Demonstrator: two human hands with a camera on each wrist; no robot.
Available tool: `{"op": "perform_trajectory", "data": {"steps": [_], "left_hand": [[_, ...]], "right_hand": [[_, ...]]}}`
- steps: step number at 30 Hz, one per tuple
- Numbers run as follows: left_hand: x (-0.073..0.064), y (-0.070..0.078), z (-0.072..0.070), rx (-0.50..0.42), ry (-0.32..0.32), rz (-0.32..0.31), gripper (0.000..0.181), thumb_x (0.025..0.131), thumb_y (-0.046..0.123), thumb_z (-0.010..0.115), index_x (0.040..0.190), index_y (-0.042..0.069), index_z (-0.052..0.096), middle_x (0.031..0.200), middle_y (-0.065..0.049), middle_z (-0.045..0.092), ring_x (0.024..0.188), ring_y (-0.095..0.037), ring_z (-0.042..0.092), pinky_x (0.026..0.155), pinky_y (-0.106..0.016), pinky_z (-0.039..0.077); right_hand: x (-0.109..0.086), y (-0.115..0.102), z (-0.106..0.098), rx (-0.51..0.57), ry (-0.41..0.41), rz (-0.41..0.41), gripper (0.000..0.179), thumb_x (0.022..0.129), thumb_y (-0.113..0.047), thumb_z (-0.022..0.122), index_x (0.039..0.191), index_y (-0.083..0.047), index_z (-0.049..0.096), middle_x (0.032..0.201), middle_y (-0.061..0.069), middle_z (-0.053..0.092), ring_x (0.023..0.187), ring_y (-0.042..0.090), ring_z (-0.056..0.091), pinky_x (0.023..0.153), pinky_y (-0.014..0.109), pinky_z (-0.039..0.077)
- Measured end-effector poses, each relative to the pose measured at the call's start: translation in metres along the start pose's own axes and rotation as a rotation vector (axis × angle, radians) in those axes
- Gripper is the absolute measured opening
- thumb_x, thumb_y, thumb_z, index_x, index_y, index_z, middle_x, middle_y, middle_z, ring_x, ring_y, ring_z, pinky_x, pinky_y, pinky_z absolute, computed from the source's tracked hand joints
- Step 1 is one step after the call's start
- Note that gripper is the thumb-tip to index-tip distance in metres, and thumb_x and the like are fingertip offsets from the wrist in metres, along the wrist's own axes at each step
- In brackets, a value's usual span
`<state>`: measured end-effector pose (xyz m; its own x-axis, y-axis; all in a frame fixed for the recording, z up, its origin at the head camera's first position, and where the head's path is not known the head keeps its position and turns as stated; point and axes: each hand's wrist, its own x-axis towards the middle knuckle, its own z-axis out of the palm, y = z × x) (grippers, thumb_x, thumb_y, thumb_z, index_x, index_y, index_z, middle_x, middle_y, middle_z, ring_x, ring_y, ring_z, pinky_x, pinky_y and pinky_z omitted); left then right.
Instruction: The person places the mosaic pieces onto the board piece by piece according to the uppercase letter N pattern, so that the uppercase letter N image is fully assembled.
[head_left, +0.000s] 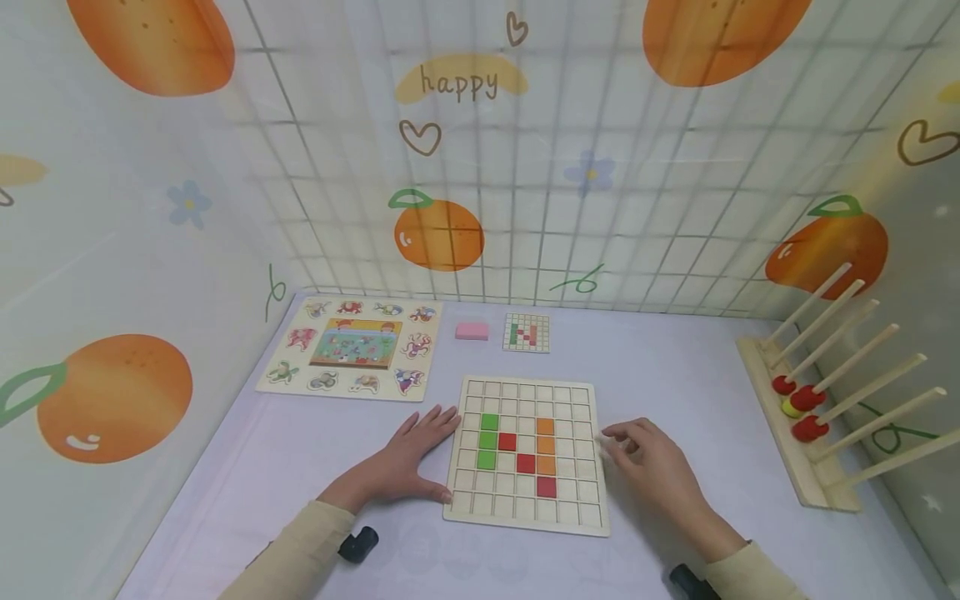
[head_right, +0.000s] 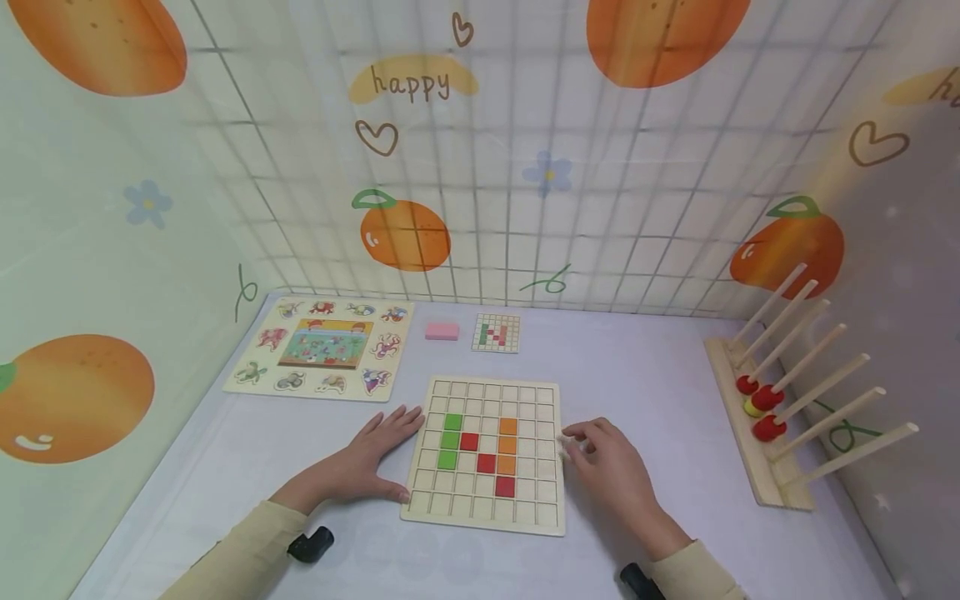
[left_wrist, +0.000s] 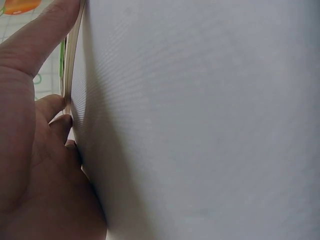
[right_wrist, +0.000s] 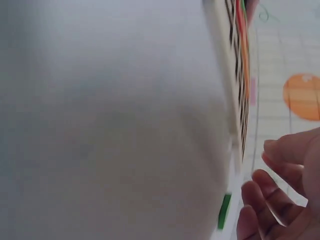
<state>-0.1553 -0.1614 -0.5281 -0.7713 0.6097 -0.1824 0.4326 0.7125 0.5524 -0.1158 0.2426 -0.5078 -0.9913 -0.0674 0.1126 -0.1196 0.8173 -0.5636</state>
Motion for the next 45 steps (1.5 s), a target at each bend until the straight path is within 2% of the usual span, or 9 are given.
{"op": "perform_trajectory", "data": {"steps": [7,12,16,22,31,39,45], "left_hand": [[-0.001,0.002,-0.002,-0.001,0.002,0.005,0.117,0.073,0.069,0.078,0.164,0.022,0.021,0.171,0.008,0.010,0.157,-0.018,-0.001,0.128,-0.046,-0.004],[-0.001,0.003,-0.002,-0.003,0.003,-0.003,0.117,0.073,0.068,0.079,0.164,0.023,0.021,0.171,0.009,0.011,0.157,-0.018,-0.001,0.128,-0.046,-0.004],[-0.001,0.005,-0.003,-0.006,0.004,-0.005,0.117,0.073,0.066,0.080,0.164,0.022,0.022,0.171,0.008,0.011,0.157,-0.019,0.000,0.128,-0.046,-0.003],[-0.001,0.005,-0.003,-0.007,0.005,-0.005,0.117,0.073,0.066,0.080,0.164,0.022,0.022,0.171,0.007,0.011,0.157,-0.019,0.000,0.128,-0.046,-0.004],[-0.002,0.005,-0.004,-0.009,0.003,0.001,0.116,0.074,0.065,0.080,0.164,0.022,0.022,0.171,0.007,0.011,0.157,-0.019,0.000,0.128,-0.046,-0.003],[-0.002,0.004,-0.003,-0.005,0.001,-0.004,0.116,0.074,0.066,0.080,0.164,0.022,0.021,0.171,0.007,0.010,0.157,-0.019,-0.001,0.128,-0.046,-0.004],[-0.002,0.003,-0.002,-0.008,0.000,-0.004,0.117,0.073,0.067,0.079,0.164,0.022,0.021,0.171,0.008,0.011,0.157,-0.018,-0.001,0.128,-0.046,-0.004]], "right_hand": [[0.004,0.022,-0.005,-0.043,0.038,0.035,0.028,0.090,-0.013,0.075,0.117,-0.006,0.073,0.117,0.016,0.059,0.093,0.026,0.060,0.074,0.041,0.053],[0.008,0.031,-0.005,-0.048,0.030,0.098,0.037,0.091,-0.016,0.074,0.125,-0.003,0.069,0.121,0.021,0.056,0.098,0.029,0.058,0.078,0.045,0.053],[0.009,0.034,-0.007,-0.060,0.016,0.128,0.039,0.092,-0.018,0.073,0.128,-0.002,0.067,0.117,0.020,0.058,0.096,0.029,0.057,0.075,0.042,0.052],[0.010,0.033,-0.008,-0.088,0.001,0.127,0.035,0.092,-0.015,0.072,0.124,-0.001,0.069,0.109,0.018,0.062,0.091,0.027,0.058,0.070,0.040,0.052],[0.010,0.032,-0.007,-0.043,0.000,0.112,0.030,0.090,-0.007,0.074,0.120,-0.004,0.069,0.105,0.013,0.062,0.093,0.027,0.059,0.075,0.045,0.057],[0.011,0.031,-0.012,-0.023,-0.063,0.108,0.026,0.093,-0.009,0.071,0.118,-0.009,0.066,0.083,0.003,0.062,0.071,0.018,0.051,0.057,0.030,0.043],[0.009,0.029,-0.013,-0.010,-0.071,0.105,0.024,0.094,-0.013,0.071,0.118,-0.013,0.066,0.082,0.002,0.065,0.067,0.017,0.051,0.057,0.029,0.042]]}}
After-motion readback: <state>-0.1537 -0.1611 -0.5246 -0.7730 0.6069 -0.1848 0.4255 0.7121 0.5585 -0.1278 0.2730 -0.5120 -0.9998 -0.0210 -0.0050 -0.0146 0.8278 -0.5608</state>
